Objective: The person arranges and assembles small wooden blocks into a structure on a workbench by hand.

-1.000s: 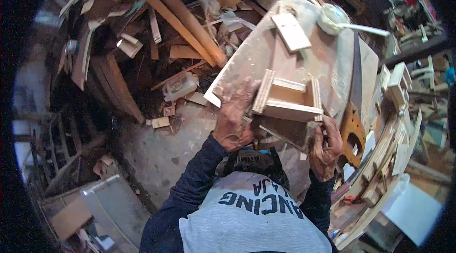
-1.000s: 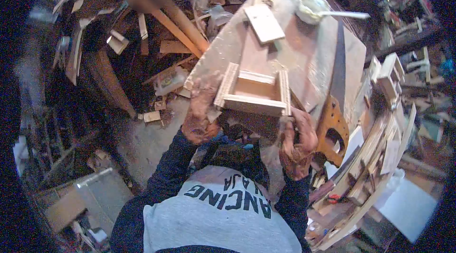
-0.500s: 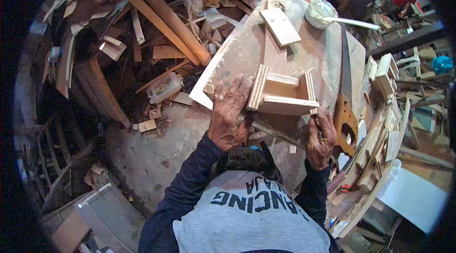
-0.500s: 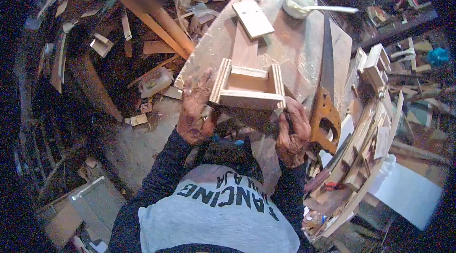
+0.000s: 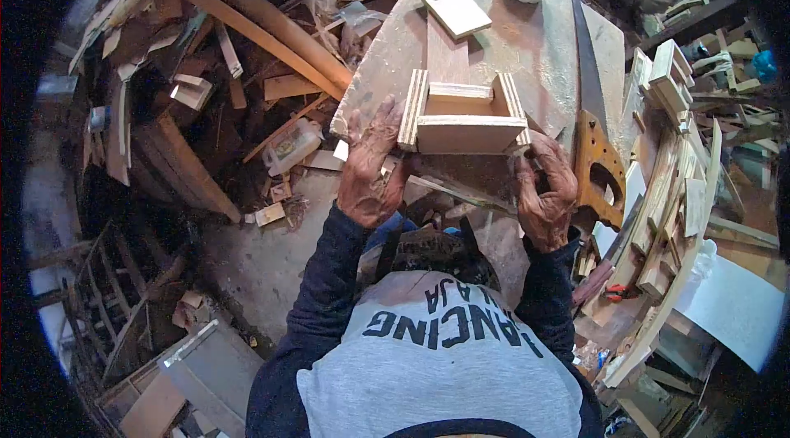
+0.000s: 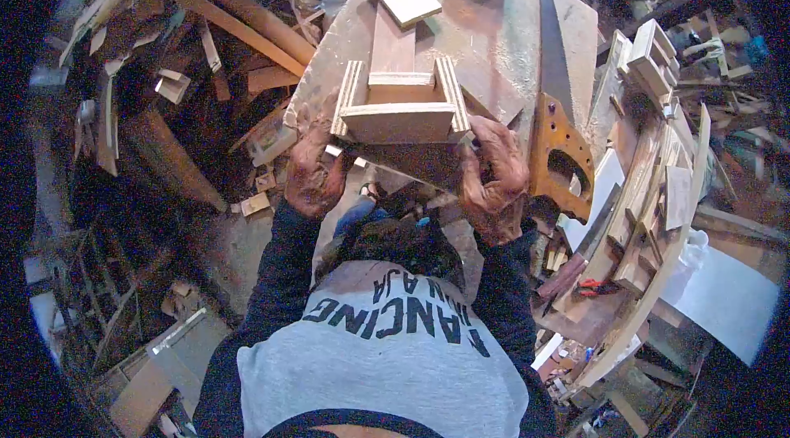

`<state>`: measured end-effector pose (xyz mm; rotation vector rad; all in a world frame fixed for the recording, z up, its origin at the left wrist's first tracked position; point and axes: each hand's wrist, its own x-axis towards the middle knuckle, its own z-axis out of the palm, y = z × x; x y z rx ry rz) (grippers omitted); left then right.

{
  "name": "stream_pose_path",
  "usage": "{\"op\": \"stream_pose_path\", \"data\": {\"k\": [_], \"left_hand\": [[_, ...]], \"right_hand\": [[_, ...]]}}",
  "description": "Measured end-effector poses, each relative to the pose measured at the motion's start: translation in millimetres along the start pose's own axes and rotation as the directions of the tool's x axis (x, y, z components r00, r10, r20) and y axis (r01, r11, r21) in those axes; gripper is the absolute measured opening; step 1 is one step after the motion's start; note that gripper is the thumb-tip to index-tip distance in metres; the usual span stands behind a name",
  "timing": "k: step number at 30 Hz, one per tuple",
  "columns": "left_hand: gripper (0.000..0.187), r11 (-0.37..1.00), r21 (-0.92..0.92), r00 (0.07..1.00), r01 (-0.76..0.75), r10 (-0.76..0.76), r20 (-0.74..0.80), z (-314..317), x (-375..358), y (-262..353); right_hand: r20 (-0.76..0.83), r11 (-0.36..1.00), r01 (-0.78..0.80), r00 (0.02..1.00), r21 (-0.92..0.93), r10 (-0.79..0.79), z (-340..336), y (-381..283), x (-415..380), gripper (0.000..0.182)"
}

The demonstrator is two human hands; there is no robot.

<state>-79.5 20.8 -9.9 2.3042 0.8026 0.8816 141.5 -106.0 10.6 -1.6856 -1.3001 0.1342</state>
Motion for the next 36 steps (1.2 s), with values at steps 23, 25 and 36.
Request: {"op": "stream_pose_path", "data": {"k": [23, 25, 36], "left_hand": [[0.048, 0.994, 0.094, 0.943, 0.056, -0.021, -0.333, 29.2, -27.2, 10.8], [0.045, 0.994, 0.050, 0.945, 0.092, -0.071, -0.320, 29.8, -28.2, 9.9], [0.032, 0.987, 0.154, 0.931, 0.051, 0.009, -0.364, 35.9, -27.8, 6.8]], "right_hand": [[-0.082, 0.991, -0.123, 0.989, 0.041, 0.126, 1.1, -7.7, -16.5, 0.045], [-0.092, 1.000, -0.027, 0.995, -0.011, 0.026, 0.3, -3.1, -17.4, 0.045], [-0.126, 1.000, -0.030, 0.992, -0.002, 0.030, 3.9, 1.1, -20.3, 0.047]]}}
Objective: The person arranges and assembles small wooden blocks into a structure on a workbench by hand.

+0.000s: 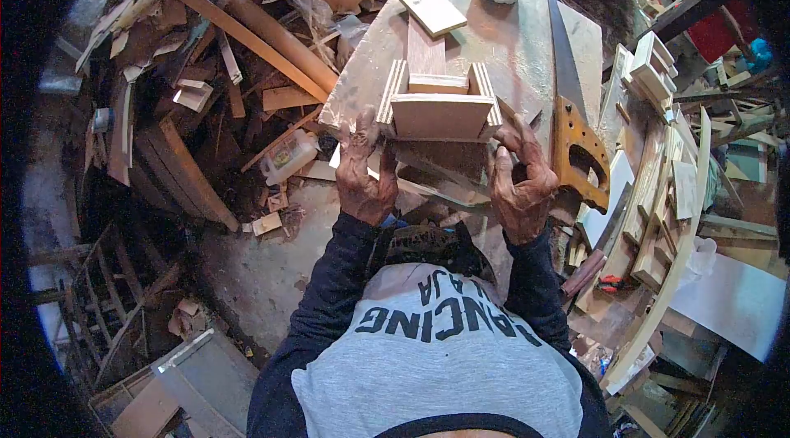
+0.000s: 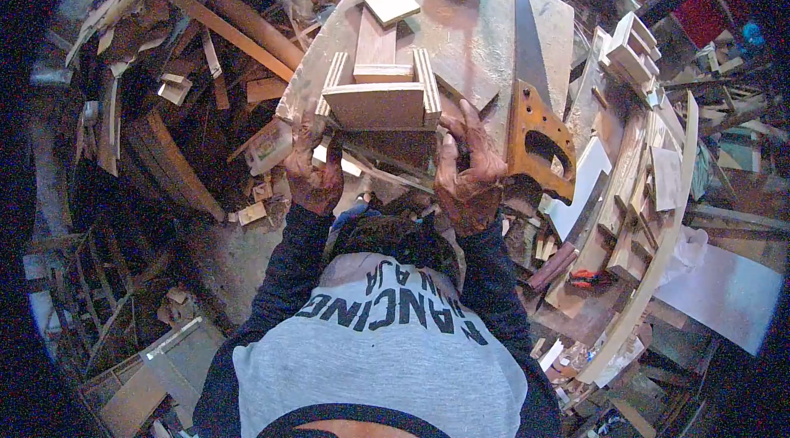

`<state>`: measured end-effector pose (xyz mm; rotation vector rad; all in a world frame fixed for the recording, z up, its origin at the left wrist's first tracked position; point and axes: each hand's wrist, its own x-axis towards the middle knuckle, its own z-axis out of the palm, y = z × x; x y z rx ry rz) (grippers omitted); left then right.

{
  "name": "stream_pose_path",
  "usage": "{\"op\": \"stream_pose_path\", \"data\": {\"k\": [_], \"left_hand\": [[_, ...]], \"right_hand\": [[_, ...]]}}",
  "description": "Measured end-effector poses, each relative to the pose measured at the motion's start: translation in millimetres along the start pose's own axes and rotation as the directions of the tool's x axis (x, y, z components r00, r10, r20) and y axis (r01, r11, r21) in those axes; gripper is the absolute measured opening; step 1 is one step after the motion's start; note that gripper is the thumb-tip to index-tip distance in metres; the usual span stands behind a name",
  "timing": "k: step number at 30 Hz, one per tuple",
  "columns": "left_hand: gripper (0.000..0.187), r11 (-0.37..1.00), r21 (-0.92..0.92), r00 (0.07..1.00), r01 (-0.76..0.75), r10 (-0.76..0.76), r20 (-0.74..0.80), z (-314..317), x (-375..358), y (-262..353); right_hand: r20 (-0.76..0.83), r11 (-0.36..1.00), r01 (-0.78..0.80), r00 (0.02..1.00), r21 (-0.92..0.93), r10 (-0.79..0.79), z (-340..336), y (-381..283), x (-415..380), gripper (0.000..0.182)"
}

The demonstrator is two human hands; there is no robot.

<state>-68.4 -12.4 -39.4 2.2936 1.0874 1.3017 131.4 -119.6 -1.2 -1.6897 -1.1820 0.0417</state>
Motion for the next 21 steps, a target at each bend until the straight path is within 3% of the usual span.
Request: {"op": "stream_pose_path", "data": {"k": [5, 16, 19, 21], "left_hand": [[0.036, 0.991, -0.062, 0.993, 0.115, -0.113, 0.031, -1.5, 1.3, 8.0], [0.046, 0.994, 0.010, 0.991, 0.105, -0.106, 0.086, -0.4, -3.6, -5.2], [0.054, 0.970, -0.127, 0.977, 0.205, -0.195, 0.085, -5.6, 5.8, 11.6], [0.060, 0.965, -0.160, 0.978, 0.209, -0.201, 0.063, -7.8, 11.2, 17.8]], "right_hand": [[0.020, 0.999, -0.041, 0.999, -0.011, 0.041, 0.7, -1.1, -0.6, 0.047], [0.002, 0.993, 0.069, 0.998, -0.092, -0.069, 1.1, 4.9, -0.1, 0.048], [0.042, 0.993, -0.116, 0.992, -0.002, 0.116, -1.9, -6.5, 3.8, 0.048], [0.036, 0.996, -0.093, 0.995, 0.009, 0.092, -2.3, -9.6, 7.9, 0.047]]}}
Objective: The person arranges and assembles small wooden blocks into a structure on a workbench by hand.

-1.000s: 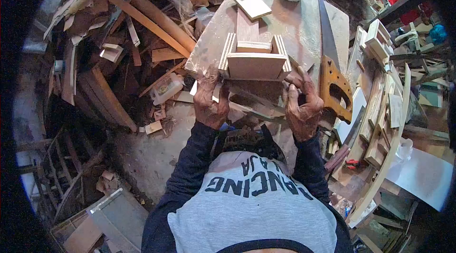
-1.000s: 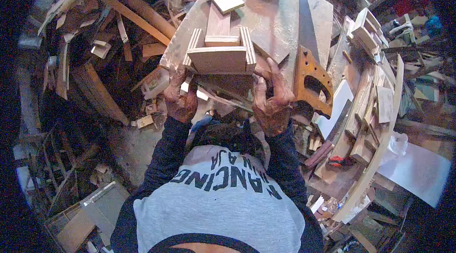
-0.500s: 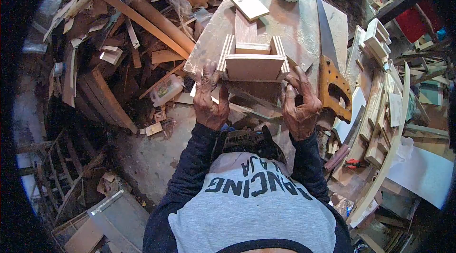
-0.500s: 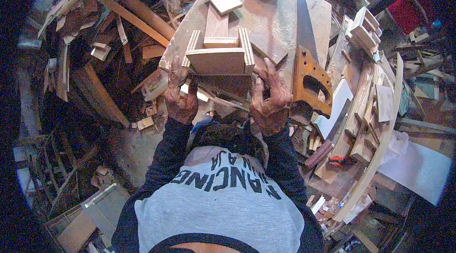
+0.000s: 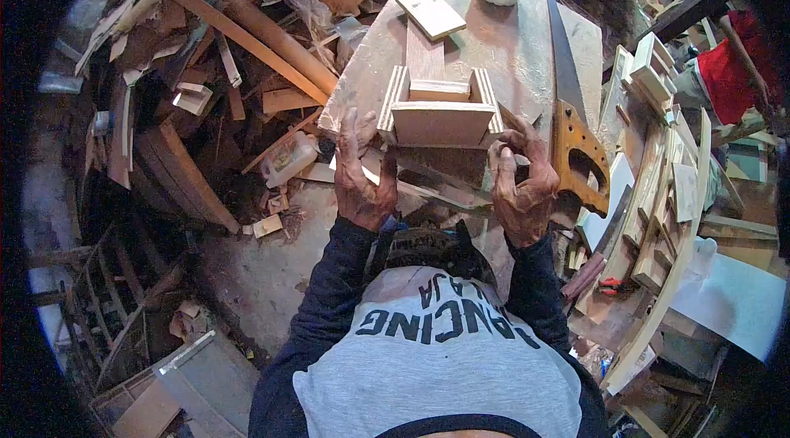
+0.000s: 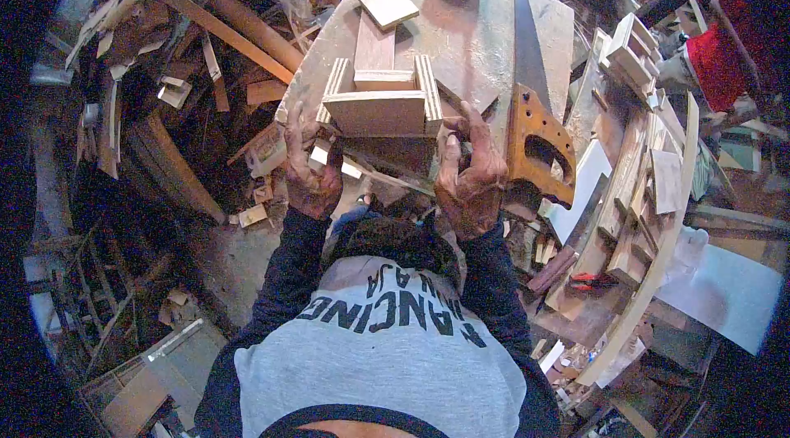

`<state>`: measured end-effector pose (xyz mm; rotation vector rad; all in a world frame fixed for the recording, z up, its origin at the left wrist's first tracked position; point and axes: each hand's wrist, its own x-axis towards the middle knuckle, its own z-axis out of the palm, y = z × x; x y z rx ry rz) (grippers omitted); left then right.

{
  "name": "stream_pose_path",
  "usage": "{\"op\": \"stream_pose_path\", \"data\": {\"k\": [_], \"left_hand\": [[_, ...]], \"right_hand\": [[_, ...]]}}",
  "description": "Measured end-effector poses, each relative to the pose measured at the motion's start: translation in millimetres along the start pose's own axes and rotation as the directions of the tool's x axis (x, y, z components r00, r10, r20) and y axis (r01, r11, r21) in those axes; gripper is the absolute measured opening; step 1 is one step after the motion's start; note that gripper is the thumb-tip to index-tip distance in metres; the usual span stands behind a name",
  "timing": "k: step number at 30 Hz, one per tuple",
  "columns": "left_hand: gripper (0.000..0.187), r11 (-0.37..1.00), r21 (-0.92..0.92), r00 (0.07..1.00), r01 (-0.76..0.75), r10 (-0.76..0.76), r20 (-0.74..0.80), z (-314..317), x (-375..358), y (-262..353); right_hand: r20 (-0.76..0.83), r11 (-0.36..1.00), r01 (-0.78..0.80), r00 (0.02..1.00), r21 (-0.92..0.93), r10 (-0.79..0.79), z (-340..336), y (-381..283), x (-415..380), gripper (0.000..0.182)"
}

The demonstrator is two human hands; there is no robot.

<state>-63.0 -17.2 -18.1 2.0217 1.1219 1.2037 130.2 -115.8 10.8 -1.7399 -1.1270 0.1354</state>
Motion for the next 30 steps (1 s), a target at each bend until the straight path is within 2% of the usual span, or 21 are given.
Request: {"op": "stream_pose_path", "data": {"k": [2, 5, 7, 8, 11, 16, 19, 22, 26, 29, 30], "left_hand": [[0.066, 0.994, 0.065, 0.996, -0.085, 0.087, -0.022, -0.8, 2.4, 0.5], [0.068, 0.999, 0.035, 0.999, 0.005, -0.006, 0.033, -0.4, -0.4, -8.7], [0.070, 0.997, 0.063, 0.998, -0.049, 0.047, 0.043, -1.4, -0.5, -11.2], [0.071, 0.994, 0.076, 0.996, -0.077, 0.074, 0.047, -1.6, -0.2, -11.5], [0.072, 0.999, -0.025, 0.997, 0.045, -0.044, 0.064, -0.7, 1.0, -3.6], [0.080, 1.000, -0.017, 0.998, 0.015, -0.014, 0.064, -0.1, 1.8, -3.2], [0.084, 0.999, 0.052, 0.997, -0.016, 0.012, 0.071, -2.9, 2.0, -1.6], [0.087, 0.998, 0.058, 0.996, 0.019, -0.024, 0.088, -4.5, 2.4, 3.1], [0.086, 0.996, 0.018, 0.993, 0.091, -0.093, 0.078, -2.8, 3.3, 6.6], [0.083, 0.993, 0.118, 0.999, -0.029, 0.028, 0.017, -0.5, 3.8, 2.3], [0.082, 0.994, 0.113, 1.000, 0.000, -0.003, 0.026, -0.7, 4.1, 2.7]], "right_hand": [[-0.011, 1.000, 0.013, 1.000, -0.009, -0.013, 0.4, -0.1, 1.1, 0.047], [-0.017, 0.999, 0.013, 1.000, -0.036, -0.014, 2.6, 2.8, 2.4, 0.047], [-0.002, 0.999, -0.002, 1.000, -0.037, 0.002, 2.7, 6.5, 2.4, 0.047], [0.004, 0.997, 0.031, 1.000, -0.071, -0.031, 2.7, 8.6, 2.8, 0.047], [0.028, 0.980, 0.117, 0.993, -0.161, -0.114, 1.1, 11.7, 2.9, 0.047], [0.049, 0.934, 0.214, 0.977, -0.288, -0.209, -1.9, 12.4, -0.5, 0.049], [0.001, 0.991, -0.014, 1.000, -0.132, 0.014, -6.4, -11.2, -3.6, 0.050], [-0.005, 0.988, 0.031, 0.999, -0.153, -0.032, -7.2, -8.1, -8.3, 0.052], [0.050, 0.970, 0.112, 0.993, -0.216, -0.103, -9.5, -5.9, -12.5, 0.042], [0.057, 0.970, 0.084, 0.996, -0.226, -0.073, -8.7, -6.0, -16.0, 0.034], [0.061, 0.972, 0.070, 0.996, -0.225, -0.058, -9.6, -7.4, -16.3, 0.032]]}}
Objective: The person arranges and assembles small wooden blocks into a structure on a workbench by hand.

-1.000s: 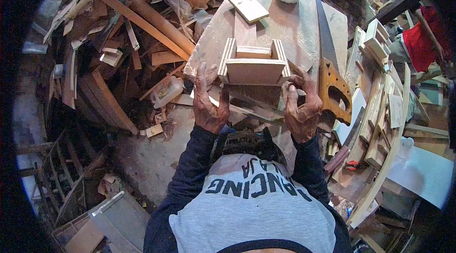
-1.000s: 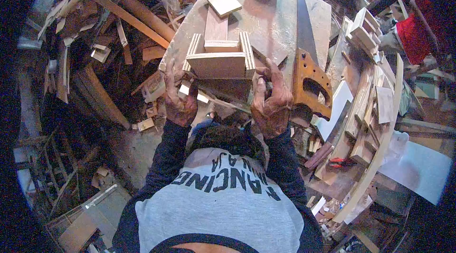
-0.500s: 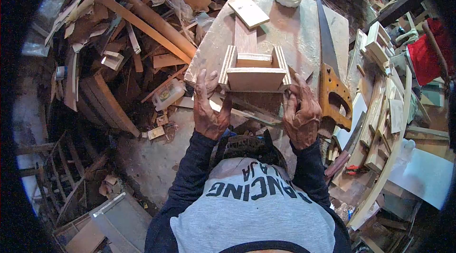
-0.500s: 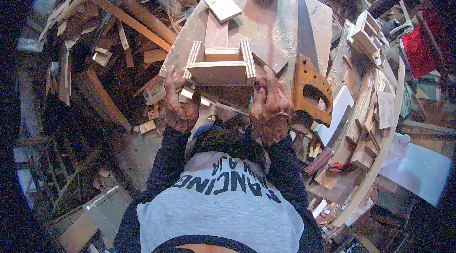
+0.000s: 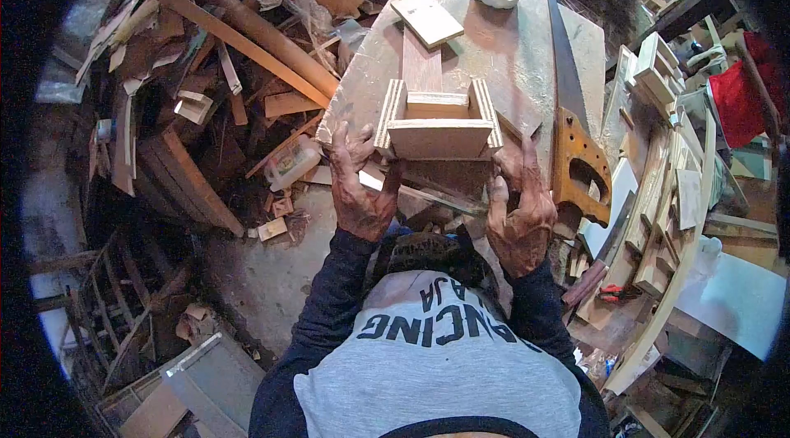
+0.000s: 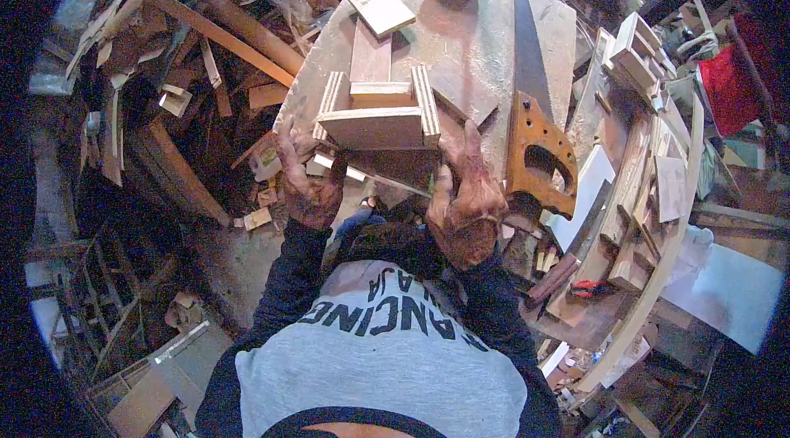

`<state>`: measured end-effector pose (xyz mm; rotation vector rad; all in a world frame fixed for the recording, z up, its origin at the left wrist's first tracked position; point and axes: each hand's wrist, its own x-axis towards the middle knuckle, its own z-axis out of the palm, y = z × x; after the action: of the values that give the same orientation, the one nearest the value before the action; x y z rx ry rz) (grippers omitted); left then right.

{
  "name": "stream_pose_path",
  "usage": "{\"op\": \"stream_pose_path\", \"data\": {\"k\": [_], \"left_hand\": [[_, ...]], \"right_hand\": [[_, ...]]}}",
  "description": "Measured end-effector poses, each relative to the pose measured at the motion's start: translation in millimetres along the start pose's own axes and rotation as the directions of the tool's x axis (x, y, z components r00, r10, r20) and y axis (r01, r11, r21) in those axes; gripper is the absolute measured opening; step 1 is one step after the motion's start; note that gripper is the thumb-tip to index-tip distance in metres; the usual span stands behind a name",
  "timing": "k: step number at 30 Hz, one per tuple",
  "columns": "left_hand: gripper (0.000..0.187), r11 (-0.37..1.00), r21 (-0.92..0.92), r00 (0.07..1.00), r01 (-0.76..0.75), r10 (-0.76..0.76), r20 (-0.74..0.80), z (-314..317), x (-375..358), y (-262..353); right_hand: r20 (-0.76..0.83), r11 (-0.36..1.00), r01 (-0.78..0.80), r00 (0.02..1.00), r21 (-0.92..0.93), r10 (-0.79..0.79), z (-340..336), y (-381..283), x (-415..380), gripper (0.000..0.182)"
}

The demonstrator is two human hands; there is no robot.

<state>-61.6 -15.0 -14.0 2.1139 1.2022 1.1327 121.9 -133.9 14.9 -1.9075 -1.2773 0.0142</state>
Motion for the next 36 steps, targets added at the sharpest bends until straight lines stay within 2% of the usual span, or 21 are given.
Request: {"op": "stream_pose_path", "data": {"k": [2, 5, 7, 11, 16, 20, 26, 29, 30, 33, 36], "left_hand": [[0.081, 0.998, -0.010, 0.998, 0.058, -0.058, 0.024, -0.6, 0.4, 1.4], [0.082, 1.000, -0.012, 1.000, -0.004, 0.004, 0.000, -0.4, 1.4, 3.3], [0.082, 0.994, -0.094, 0.999, 0.052, -0.052, 0.004, 0.1, 1.2, 7.6], [0.082, 0.985, -0.135, 0.994, 0.108, -0.105, 0.029, 1.9, 0.3, 2.0], [0.081, 0.995, -0.085, 0.998, 0.057, -0.056, 0.017, -0.4, 4.1, 5.6], [0.080, 0.989, -0.149, 0.999, 0.007, 0.000, 0.051, -3.1, 5.1, -1.5], [0.080, 0.997, -0.073, 0.994, -0.002, 0.010, 0.104, -25.4, 17.4, 6.7], [0.081, 0.973, -0.223, 0.988, 0.054, -0.021, 0.150, -30.4, 24.0, 10.6], [0.081, 0.978, -0.206, 0.987, -0.025, 0.057, 0.150, -32.1, 26.0, 7.9], [0.082, 0.967, -0.251, 0.981, -0.049, 0.094, 0.167, -43.6, 34.4, 25.4], [0.072, 0.910, -0.404, 0.967, -0.094, 0.180, 0.180, -54.7, 54.4, 40.5]], "right_hand": [[0.029, 1.000, -0.017, 0.999, -0.021, 0.018, -3.4, -3.2, 0.0, 0.030], [0.062, 0.997, 0.002, 0.998, -0.074, 0.002, -8.2, -3.9, 1.1, 0.032], [0.052, 0.995, 0.047, 0.998, -0.084, -0.043, -9.0, 1.3, 0.0, 0.036], [-0.006, 1.000, -0.017, 1.000, 0.026, 0.018, -4.6, 4.7, 0.4, 0.047], [-0.093, 0.996, -0.022, 0.995, 0.082, 0.030, 4.3, 2.0, 6.6, 0.053], [-0.094, 0.995, -0.061, 0.993, 0.080, 0.068, 6.2, 1.7, 9.5, 0.054], [-0.072, 0.996, -0.068, 0.995, 0.057, 0.072, 8.7, 4.8, 9.7, 0.053], [-0.101, 0.993, -0.071, 0.992, 0.092, 0.080, 6.9, 1.9, 9.9, 0.052], [-0.121, 0.996, -0.050, 0.991, 0.069, 0.058, 9.0, 7.3, 8.4, 0.052], [-0.143, 0.999, -0.033, 0.989, 0.031, 0.037, 11.3, 11.9, 6.5, 0.053], [-0.131, 0.997, -0.070, 0.989, 0.037, 0.074, 10.0, 10.1, 5.1, 0.053]]}}
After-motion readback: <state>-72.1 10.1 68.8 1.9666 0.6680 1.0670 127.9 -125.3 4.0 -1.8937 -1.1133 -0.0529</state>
